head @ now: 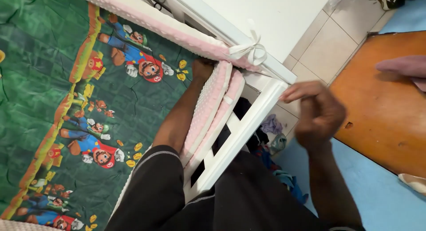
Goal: Assembling and cleaning a baby crib, including tying bumpers to the rails and wiping the surface with a spray bottle and cloth.
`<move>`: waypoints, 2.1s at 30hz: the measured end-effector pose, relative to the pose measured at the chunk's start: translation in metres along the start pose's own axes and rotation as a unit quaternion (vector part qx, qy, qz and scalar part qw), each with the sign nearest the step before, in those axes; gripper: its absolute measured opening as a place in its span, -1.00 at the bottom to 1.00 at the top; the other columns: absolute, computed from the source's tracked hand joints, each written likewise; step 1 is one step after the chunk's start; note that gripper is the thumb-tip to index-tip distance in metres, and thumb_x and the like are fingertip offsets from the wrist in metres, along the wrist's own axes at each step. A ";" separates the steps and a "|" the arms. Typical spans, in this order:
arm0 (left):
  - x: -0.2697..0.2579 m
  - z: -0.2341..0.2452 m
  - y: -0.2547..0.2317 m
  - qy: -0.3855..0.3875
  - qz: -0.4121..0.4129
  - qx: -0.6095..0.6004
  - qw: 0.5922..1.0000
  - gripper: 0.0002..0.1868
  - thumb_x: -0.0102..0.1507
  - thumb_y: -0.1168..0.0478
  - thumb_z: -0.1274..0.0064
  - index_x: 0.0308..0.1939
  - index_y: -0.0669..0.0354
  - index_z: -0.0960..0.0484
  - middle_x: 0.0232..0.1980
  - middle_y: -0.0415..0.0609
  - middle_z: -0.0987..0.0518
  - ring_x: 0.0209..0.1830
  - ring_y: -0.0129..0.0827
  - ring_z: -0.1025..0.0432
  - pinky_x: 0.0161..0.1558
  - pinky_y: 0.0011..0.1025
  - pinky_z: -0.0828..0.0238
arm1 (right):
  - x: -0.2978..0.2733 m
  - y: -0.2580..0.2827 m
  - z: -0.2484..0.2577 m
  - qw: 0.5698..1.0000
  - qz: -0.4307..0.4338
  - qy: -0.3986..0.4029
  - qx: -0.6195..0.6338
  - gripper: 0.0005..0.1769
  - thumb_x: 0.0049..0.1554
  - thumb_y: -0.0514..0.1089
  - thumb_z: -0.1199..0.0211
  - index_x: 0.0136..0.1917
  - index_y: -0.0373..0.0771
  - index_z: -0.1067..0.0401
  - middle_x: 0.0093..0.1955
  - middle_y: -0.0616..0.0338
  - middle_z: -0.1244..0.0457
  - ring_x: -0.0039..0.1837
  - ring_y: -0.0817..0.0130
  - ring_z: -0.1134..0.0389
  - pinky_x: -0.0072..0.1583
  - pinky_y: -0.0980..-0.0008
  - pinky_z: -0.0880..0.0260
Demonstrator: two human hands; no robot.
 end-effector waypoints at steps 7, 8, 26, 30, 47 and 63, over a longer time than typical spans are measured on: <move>-0.036 0.014 -0.033 0.008 0.073 -0.065 0.995 -0.42 0.30 -0.11 0.05 0.26 0.14 -0.68 0.35 0.09 -0.68 0.35 -0.34 -0.53 0.43 -0.35 -0.40 | 0.013 0.051 -0.031 0.991 0.061 0.023 -0.119 -0.83 0.20 -0.46 -0.10 0.00 -0.34 -0.46 -0.01 0.05 -0.39 0.05 0.34 -0.44 0.14 0.42 -0.40; -0.039 0.016 -0.038 0.010 0.063 -0.063 0.996 -0.42 0.31 -0.10 0.06 0.26 0.15 -0.68 0.34 0.10 -0.68 0.35 -0.32 -0.53 0.42 -0.34 -0.40 | 0.000 0.036 -0.029 0.991 0.060 0.020 -0.118 -0.83 0.20 -0.46 -0.10 0.00 -0.34 -0.46 -0.01 0.05 -0.39 0.05 0.34 -0.44 0.14 0.42 -0.40; -0.056 0.047 -0.080 0.059 -0.100 -0.058 0.991 -0.47 0.38 0.01 0.19 0.26 0.27 -0.60 0.32 0.25 -0.59 0.33 -0.04 -0.44 0.36 -0.19 -0.31 | -0.038 -0.098 0.008 0.913 -0.381 -0.140 -0.039 -0.62 0.38 -0.06 -0.18 -0.20 -0.33 -0.46 -0.34 0.01 -0.28 -0.25 0.20 -0.32 -0.15 0.27 -0.36; -0.069 0.055 -0.109 0.064 -0.140 -0.067 0.986 -0.48 0.39 0.04 0.22 0.26 0.29 -0.58 0.31 0.28 -0.57 0.33 0.02 -0.42 0.34 -0.16 -0.29 | 0.053 0.005 -0.005 0.980 -0.048 -0.060 -0.181 -0.74 0.27 -0.16 -0.42 0.02 -0.36 -0.40 -0.03 0.07 -0.34 0.04 0.36 -0.38 0.12 0.41 -0.41; -0.112 0.080 -0.160 0.010 -0.262 0.004 0.965 -0.60 0.44 0.13 0.20 0.16 0.38 -0.56 0.12 0.39 -0.56 0.12 0.26 -0.44 0.12 -0.04 -0.35 | 0.041 -0.060 -0.039 0.992 -0.047 -0.051 0.104 -0.67 0.34 -0.04 -0.20 0.22 -0.34 -0.42 0.15 0.07 -0.34 0.25 0.32 -0.37 0.38 0.30 -0.37; -0.205 0.141 -0.147 -0.065 -0.050 -0.128 0.988 -0.55 0.45 0.02 0.09 0.24 0.29 -0.55 0.13 0.17 -0.62 0.11 -0.24 -0.50 0.14 -0.28 -0.40 | -0.113 -0.105 -0.026 0.938 -0.162 -0.229 0.203 -0.81 0.45 -0.15 -0.07 0.16 -0.32 -0.41 0.09 0.12 -0.35 0.11 0.39 -0.38 0.18 0.38 -0.39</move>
Point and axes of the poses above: each hand's wrist, its own x-axis towards the middle knuckle, its own z-axis out of the back of the hand, y = z × x, the point moved 8 cm from there along x, towards the middle knuckle
